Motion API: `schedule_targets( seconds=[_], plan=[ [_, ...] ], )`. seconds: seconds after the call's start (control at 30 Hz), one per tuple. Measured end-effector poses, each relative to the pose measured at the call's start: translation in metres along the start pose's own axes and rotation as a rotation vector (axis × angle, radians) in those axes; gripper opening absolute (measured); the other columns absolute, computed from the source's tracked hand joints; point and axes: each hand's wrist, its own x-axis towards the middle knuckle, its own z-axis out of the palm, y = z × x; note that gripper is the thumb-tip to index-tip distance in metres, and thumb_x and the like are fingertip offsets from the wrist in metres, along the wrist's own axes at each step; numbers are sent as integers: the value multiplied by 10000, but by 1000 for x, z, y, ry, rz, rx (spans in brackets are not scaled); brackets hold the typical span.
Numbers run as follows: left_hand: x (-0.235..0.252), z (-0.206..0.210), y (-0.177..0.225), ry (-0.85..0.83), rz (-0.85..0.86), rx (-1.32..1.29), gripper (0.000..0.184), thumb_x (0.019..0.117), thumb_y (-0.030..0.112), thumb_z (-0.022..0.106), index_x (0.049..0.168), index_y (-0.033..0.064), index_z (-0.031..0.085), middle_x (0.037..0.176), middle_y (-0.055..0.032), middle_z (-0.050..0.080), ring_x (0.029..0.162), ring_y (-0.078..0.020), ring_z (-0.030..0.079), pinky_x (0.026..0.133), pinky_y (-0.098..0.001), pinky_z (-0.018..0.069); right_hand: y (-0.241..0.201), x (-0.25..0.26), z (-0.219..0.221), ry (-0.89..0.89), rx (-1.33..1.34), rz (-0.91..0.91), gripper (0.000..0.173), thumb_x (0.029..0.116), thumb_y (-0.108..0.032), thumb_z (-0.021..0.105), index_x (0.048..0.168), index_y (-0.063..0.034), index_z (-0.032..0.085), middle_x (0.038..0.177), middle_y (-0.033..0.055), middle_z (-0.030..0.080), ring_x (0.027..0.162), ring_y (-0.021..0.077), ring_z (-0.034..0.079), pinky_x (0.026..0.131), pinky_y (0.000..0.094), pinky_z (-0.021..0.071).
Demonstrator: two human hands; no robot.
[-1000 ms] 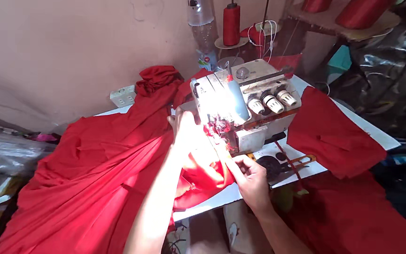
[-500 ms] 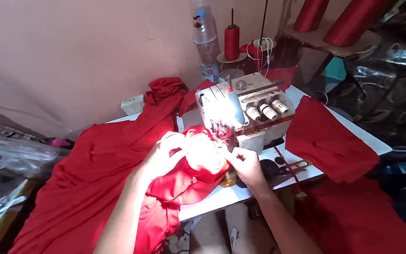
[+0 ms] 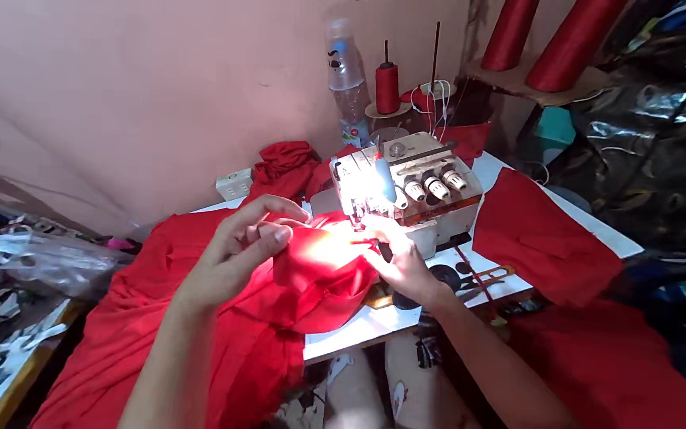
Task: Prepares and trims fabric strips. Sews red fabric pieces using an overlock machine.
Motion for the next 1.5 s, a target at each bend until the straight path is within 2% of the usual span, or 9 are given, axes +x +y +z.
schedule_targets(
  seconds=[0.23,0.37,0.63,0.83,0.93,1.07,1.17,1.27,1.5],
  plan=[
    [-2,-12,4,-109,-55,872,382,659,450,827,791,142,644,804,29,611,791,-127,593,773,-404,432,12,11,-15,-21,221,80,243,884,-153,739,1044,24,695,962,24,723,875,-6,668,816,187,562],
    [-8,-16,-14,-116,-146,1051,124,750,99,786,828,36,715,966,-135,695,918,-331,683,828,-619,468,13,7,-15,-9,243,75,282,849,-135,765,1067,26,687,1002,33,719,897,-4,661,825,180,552],
    [-33,-28,8,-5,-45,448,267,1019,425,540,875,241,670,1062,137,680,1161,-24,606,1021,-251,500,11,4,-12,-46,183,41,259,921,-150,698,1114,23,690,993,47,736,952,26,679,899,228,554],
    [-32,0,55,25,-208,965,115,858,61,765,923,-32,749,948,-192,730,1089,-464,623,977,-694,333,-5,11,-5,-124,19,-16,226,902,-162,655,993,34,721,1092,166,720,984,191,691,866,348,555],
    [-52,-8,35,-32,-2,837,232,988,352,569,878,195,700,884,97,668,1104,-145,570,1006,-457,361,-35,24,1,-335,58,12,360,923,-208,683,1177,47,674,1220,193,688,1145,303,657,991,503,512],
    [-57,14,35,-52,34,767,347,1049,388,463,950,161,704,963,39,684,1164,-191,553,1013,-483,351,-101,42,2,-608,236,-98,464,962,-159,624,1364,38,503,995,129,730,942,172,705,870,359,564],
    [-69,57,25,226,26,598,405,1080,429,421,1102,99,655,1141,-56,658,1215,-179,550,1069,-461,386,-132,20,-7,-385,206,-356,370,942,-85,593,1285,53,579,848,113,721,741,126,696,703,266,569],
    [-87,128,6,529,-22,49,269,1050,435,502,981,258,692,1013,187,670,1024,107,587,925,-138,478,-132,-28,-24,-102,91,-429,310,987,-175,627,1258,-59,534,1000,56,677,881,36,657,824,141,528],
    [-71,177,14,449,-466,-1080,112,947,178,679,891,118,756,837,-14,760,787,-83,731,773,-265,610,-105,-115,-27,90,141,-125,483,936,-209,725,1347,-185,474,1121,-62,678,987,-19,670,846,145,565]
  ],
)
